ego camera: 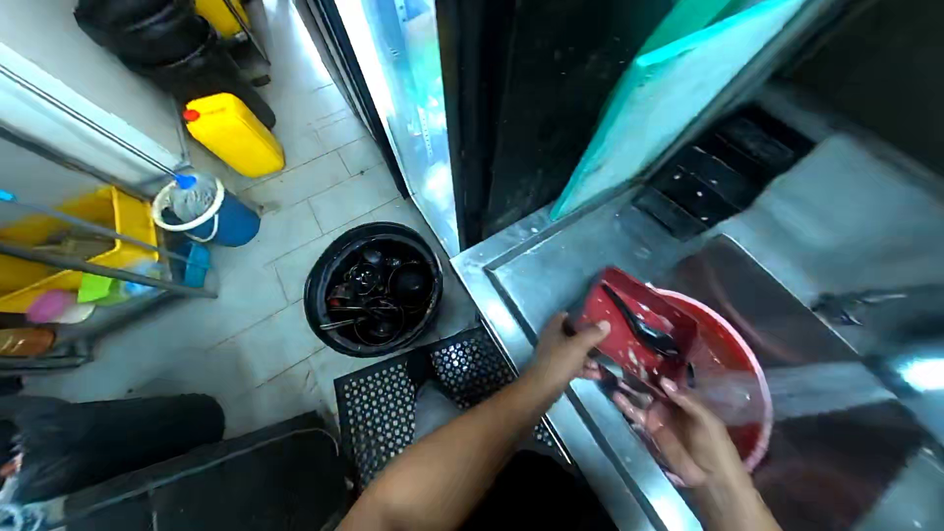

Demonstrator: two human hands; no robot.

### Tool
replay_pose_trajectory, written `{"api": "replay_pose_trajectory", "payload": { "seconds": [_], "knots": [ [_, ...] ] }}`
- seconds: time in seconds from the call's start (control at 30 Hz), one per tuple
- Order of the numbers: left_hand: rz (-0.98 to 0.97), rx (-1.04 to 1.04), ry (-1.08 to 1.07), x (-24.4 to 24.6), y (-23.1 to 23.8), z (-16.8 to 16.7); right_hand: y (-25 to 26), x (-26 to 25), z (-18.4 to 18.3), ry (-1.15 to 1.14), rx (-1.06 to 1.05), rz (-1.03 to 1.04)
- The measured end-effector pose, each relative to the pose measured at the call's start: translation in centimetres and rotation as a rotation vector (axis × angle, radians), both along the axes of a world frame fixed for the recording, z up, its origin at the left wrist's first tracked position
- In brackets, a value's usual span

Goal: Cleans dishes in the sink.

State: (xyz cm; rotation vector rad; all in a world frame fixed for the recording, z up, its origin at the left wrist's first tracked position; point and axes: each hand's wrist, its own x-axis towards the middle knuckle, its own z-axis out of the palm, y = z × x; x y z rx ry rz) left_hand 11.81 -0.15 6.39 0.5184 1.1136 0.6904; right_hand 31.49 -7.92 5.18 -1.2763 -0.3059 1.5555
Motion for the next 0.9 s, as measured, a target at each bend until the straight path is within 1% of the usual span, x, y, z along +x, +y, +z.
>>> {"api": "replay_pose_trajectory", "payload": {
  "seconds": [0.07, 0.1, 0.13, 0.17, 0.2, 0.23, 0.27, 0.3, 0.33, 0.37, 0.4, 0.43, 0.47, 0.5, 0.53, 0.57, 0.6, 0.63, 0.67, 0.7, 0.8, 0.9],
  "knots": [
    [-0.248, 0.006, 0.114, 2.0, -0.2, -0.5, -1.2, 2.6, -0.5, -0.055, -0.075, -0.092],
    [-0.337, 0.062, 0.196, 2.2, -0.5, -0.4, -1.6, 3.4, -0.5, -0.183, -0.099, -0.126],
    [-0.376, 0.127, 0.256, 2.2, -1.0, -0.5, -2.1, 4.2, -0.4, -0.406, -0.119, -0.126],
    [-0.369, 0.187, 0.296, 1.8, -1.6, -0.7, -2.5, 5.2, -0.5, -0.722, -0.148, -0.064],
    [-0.345, 0.222, 0.323, 1.0, -2.0, -1.0, -2.8, 6.1, -0.8, -1.082, -0.22, 0.07],
    [-0.314, 0.248, 0.364, -0.2, -2.3, -1.4, -3.0, 6.8, -1.5, -1.396, -0.313, 0.221],
    [-0.274, 0.284, 0.424, -1.8, -2.8, -1.9, -3.4, 7.6, -2.8, -1.606, -0.401, 0.329],
    [-0.213, 0.329, 0.497, -3.7, -3.4, -2.6, -3.9, 8.5, -4.3, -1.718, -0.48, 0.372],
    [-0.158, 0.368, 0.569, -5.9, -4.0, -3.3, -4.1, 9.5, -5.5, -1.748, -0.565, 0.352],
    [-0.107, 0.384, 0.63, -8.2, -4.6, -3.9, -4.1, 10.3, -6.3, -1.717, -0.646, 0.287],
    [-0.07, 0.375, 0.685, -10.5, -5.4, -4.2, -4.1, 10.8, -6.9, -1.631, -0.717, 0.194],
    [-0.043, 0.347, 0.741, -12.8, -6.3, -4.3, -4.1, 11.2, -7.2, -1.492, -0.778, 0.064],
    [-0.013, 0.296, 0.784, -14.9, -7.4, -4.6, -4.2, 11.4, -7.6, -1.304, -0.819, -0.107],
    [0.022, 0.24, 0.818, -16.8, -8.6, -4.9, -4.2, 11.6, -8.3, -1.063, -0.82, -0.307],
    [0.056, 0.186, 0.846, -18.6, -9.5, -5.3, -4.1, 11.5, -9.0, -0.79, -0.788, -0.511],
    [0.083, 0.137, 0.863, -20.1, -10.4, -5.6, -4.0, 10.8, -9.3, -0.507, -0.73, -0.662],
    [0.098, 0.095, 0.874, -21.4, -11.1, -5.8, -3.8, 9.9, -9.1, -0.275, -0.676, -0.731],
    [0.11, 0.07, 0.884, -22.4, -11.8, -6.0, -3.7, 8.9, -8.6, -0.133, -0.634, -0.742],
    [0.108, 0.044, 0.887, -23.3, -12.5, -6.2, -3.6, 7.7, -8.1, -0.074, -0.607, -0.735],
    [0.106, 0.018, 0.884, -24.0, -13.1, -6.4, -3.3, 6.5, -7.5, -0.073, -0.592, -0.726],
    [0.094, -0.014, 0.874, -25.8, -13.9, -7.0, -2.1, 3.4, -5.8, -0.112, -0.574, -0.7],
    [0.091, 0.005, 0.844, -27.9, -12.9, -8.6, -1.8, 1.3, -4.9, -0.196, -0.578, -0.633]
  ]
}}
